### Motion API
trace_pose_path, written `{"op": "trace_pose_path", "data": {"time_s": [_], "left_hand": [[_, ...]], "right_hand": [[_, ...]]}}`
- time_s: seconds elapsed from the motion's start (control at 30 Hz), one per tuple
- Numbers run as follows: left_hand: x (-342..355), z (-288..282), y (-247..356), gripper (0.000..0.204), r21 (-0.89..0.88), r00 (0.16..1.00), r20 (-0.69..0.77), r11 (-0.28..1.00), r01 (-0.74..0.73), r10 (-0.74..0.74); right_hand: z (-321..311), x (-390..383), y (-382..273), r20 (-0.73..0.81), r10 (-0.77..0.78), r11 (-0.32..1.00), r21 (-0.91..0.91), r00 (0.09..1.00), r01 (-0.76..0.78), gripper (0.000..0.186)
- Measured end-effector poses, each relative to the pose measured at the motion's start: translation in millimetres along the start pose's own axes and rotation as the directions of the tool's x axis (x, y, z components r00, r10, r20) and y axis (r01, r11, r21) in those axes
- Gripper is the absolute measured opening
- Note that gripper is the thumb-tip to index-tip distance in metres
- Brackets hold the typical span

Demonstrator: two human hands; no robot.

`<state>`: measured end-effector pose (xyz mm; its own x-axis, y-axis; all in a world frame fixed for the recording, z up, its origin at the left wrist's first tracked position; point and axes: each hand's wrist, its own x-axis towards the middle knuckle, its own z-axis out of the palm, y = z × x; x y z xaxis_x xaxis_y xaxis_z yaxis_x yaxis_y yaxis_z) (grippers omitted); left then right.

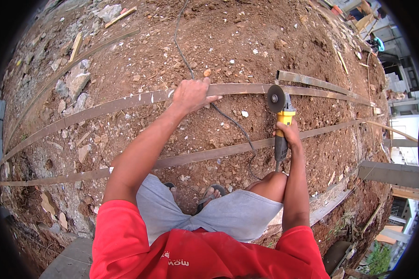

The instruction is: The person uses an angle grinder to cut several long metal rods on a construction site. They position the rods, cut them to length, and then move the cut pieces aside.

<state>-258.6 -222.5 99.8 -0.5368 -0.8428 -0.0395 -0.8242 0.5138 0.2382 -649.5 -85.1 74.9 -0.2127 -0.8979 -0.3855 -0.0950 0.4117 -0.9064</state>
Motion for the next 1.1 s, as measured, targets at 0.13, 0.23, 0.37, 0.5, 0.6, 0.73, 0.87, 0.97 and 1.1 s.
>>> {"op": "trace_pose_path", "data": {"time_s": [0.13,0.23,0.37,0.5,0.6,0.73,0.87,0.97,1.1], "left_hand": [[1.1,0.1,0.6,0.070,-0.009,1.000,0.014,1.000,-0.003,0.003],[2.6,5.8,-4.4,0.072,-0.024,1.000,0.004,1.000,-0.002,0.002],[3.0,10.0,-6.2,0.073,-0.019,1.000,-0.017,1.000,-0.011,0.010],[3.1,9.6,-5.7,0.071,-0.030,1.000,-0.024,0.999,-0.015,0.014],[1.6,5.6,-3.4,0.068,-0.031,1.000,-0.023,0.999,-0.015,0.015],[1.5,7.0,-4.4,0.070,-0.046,0.999,-0.040,0.999,-0.021,0.019],[1.8,7.8,-5.7,0.072,-0.044,0.999,-0.035,0.999,-0.016,0.015],[1.7,7.8,-5.8,0.072,-0.058,1.000,-0.028,0.998,-0.016,0.014],[2.3,9.8,-6.9,0.073,-0.059,0.998,-0.053,0.998,-0.024,0.021]], "right_hand": [[1.4,-0.1,-0.4,-0.027,-0.008,1.000,-0.026,1.000,0.007,0.036],[4.9,0.7,-1.5,-0.033,-0.031,0.999,-0.025,0.999,0.030,0.037],[5.2,1.8,-2.4,-0.031,-0.030,0.998,-0.053,0.999,0.029,0.038],[7.0,4.4,-0.9,-0.052,-0.024,0.999,-0.040,0.998,0.022,0.039],[6.7,5.2,1.1,-0.062,-0.033,0.998,-0.052,0.997,0.030,0.038],[2.8,10.2,5.8,-0.065,-0.032,0.996,-0.081,0.997,0.026,0.037],[8.0,10.1,5.9,-0.089,-0.041,0.997,-0.068,0.995,0.035,0.034],[10.0,7.5,2.2,-0.089,-0.032,0.997,-0.078,0.996,0.025,0.033],[11.0,4.1,0.4,-0.093,-0.057,0.995,-0.088,0.994,0.049,0.035]]}}
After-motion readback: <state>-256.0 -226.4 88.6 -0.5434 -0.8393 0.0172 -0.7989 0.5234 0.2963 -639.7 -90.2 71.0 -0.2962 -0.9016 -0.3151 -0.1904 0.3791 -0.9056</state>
